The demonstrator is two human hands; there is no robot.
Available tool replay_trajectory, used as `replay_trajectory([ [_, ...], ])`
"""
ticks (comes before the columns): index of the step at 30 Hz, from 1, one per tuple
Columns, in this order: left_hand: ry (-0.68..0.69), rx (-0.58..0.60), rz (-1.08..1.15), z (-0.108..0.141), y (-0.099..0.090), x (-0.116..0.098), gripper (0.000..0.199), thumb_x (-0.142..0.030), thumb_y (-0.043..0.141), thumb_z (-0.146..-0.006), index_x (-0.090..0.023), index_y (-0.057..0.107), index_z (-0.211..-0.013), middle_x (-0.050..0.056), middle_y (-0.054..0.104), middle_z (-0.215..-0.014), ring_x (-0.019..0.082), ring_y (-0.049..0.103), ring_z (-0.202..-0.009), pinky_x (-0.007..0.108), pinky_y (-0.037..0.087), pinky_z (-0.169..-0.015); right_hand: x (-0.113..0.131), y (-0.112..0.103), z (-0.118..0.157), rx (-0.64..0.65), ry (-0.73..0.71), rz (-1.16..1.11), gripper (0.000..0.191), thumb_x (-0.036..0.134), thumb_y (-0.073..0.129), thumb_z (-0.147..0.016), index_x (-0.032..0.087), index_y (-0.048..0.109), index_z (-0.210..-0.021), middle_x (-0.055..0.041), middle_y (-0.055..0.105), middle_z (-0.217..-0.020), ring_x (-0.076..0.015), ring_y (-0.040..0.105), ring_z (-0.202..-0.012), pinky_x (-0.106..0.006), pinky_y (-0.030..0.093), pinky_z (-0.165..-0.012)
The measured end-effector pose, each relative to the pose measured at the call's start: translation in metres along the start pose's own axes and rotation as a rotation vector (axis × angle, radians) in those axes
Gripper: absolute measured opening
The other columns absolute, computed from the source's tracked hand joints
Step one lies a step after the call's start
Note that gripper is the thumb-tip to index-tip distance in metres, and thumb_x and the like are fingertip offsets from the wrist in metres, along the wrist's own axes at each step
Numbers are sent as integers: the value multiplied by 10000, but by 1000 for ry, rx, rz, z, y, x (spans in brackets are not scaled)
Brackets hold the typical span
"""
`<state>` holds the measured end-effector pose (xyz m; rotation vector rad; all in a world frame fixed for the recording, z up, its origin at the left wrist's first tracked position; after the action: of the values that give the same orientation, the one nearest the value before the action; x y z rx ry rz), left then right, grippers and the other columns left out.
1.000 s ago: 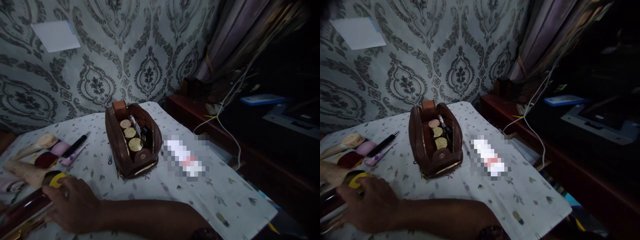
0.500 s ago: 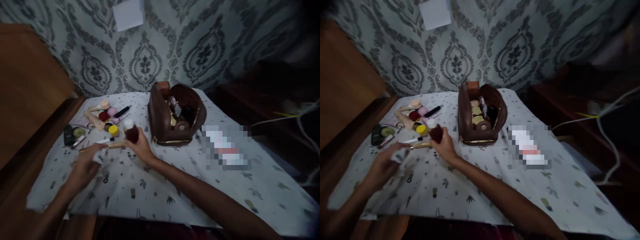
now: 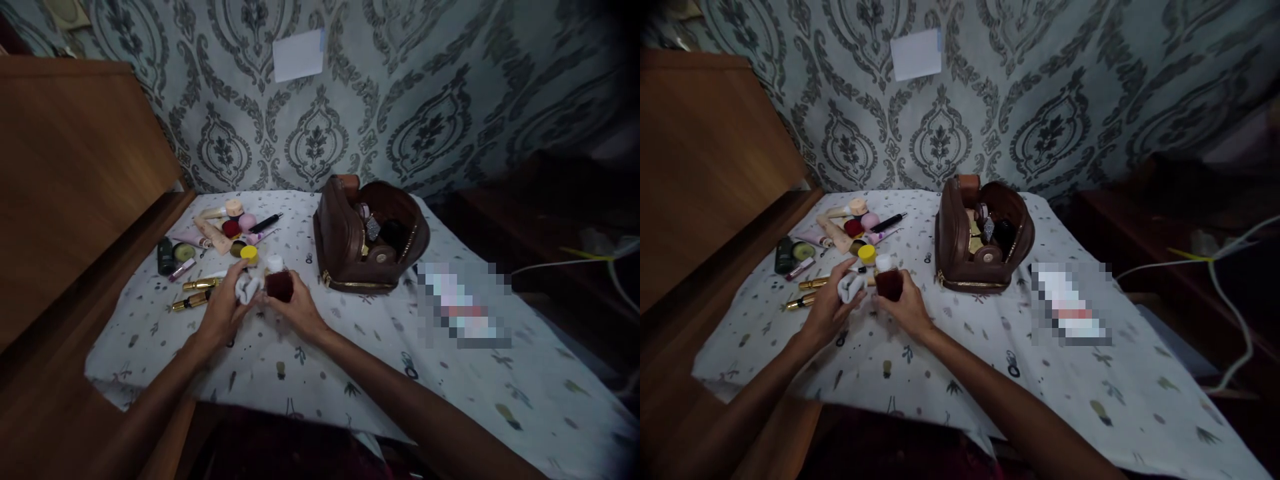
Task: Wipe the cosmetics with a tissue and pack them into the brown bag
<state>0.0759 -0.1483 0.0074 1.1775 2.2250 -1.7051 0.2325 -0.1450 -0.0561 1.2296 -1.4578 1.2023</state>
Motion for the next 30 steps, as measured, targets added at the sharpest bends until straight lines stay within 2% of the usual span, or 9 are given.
replay_trajectory([
  [3,167,-62,-11,-9,10,-34,567,-372,519,-925,-208,355,-1443,126,515,-1358,270,515,-1245,394,453,-1003,4,7,9,43,-58,23,347,358,684,-716,201,511,-972,-11,629,-895,-179,573,-781,-298,464,-702],
  [6,193,4,-46,-15,25,-48,452,-324,473,-944,-186,458,-1374,126,566,-1236,261,563,-1140,383,475,-934,4,10,19,58,-114,92,349,342,665,-722,212,483,-990,2,616,-827,-172,547,-700,-287,443,-644],
  [8,154,-11,23,-20,25,-47,358,-293,441,-949,-168,532,-1272,112,605,-1142,243,592,-1049,366,474,-901,2,9,23,50,-106,160,357,341,659,-730,215,462,-1000,12,590,-788,-169,524,-666,-282,426,-619],
  [13,-61,-64,353,-34,13,-28,250,-359,502,-902,-168,604,-1027,40,650,-911,198,603,-855,317,462,-822,9,6,26,32,-182,197,300,320,637,-772,214,469,-998,-15,603,-906,-182,553,-786,-295,445,-719],
  [16,-249,-43,668,-36,17,-16,305,-460,585,-833,-165,626,-900,19,646,-816,182,609,-800,286,474,-766,9,9,26,68,-197,128,322,306,645,-794,211,477,-1050,-29,624,-989,-187,572,-850,-300,449,-771],
  [19,-518,-16,985,-29,34,-8,469,-564,660,-738,-150,648,-957,7,647,-703,166,612,-645,269,488,-627,7,13,24,107,-200,18,349,322,671,-787,212,472,-1052,-38,619,-1069,-197,573,-923,-310,444,-821],
  [22,-635,-100,1118,-22,45,-6,542,-594,682,-708,-145,651,-1011,8,655,-679,174,636,-634,282,515,-627,4,14,22,121,-161,-83,363,352,684,-774,212,462,-1026,-26,588,-1031,-192,549,-920,-310,437,-827],
  [26,-611,-209,1036,-15,49,-8,495,-591,606,-809,-152,650,-1033,62,710,-905,224,675,-898,335,531,-836,0,10,19,102,-94,-146,277,427,579,-865,215,475,-1012,-15,542,-936,-179,525,-864,-308,457,-795],
  [30,-387,-147,747,-11,46,-18,449,-550,488,-920,-157,649,-1067,89,690,-1109,255,612,-1117,364,443,-1026,-4,3,17,46,-68,-178,336,520,480,-927,233,534,-1093,-39,583,-1038,-202,525,-1059,-350,428,-978],
])
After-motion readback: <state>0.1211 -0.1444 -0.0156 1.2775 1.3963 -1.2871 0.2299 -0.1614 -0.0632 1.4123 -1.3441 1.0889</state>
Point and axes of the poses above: each hand's wrist, its own z-axis away from the middle knuckle, its own y-axis out of the palm, x = y × z, the point moved 7 cm from there along -z, towards the middle knuckle
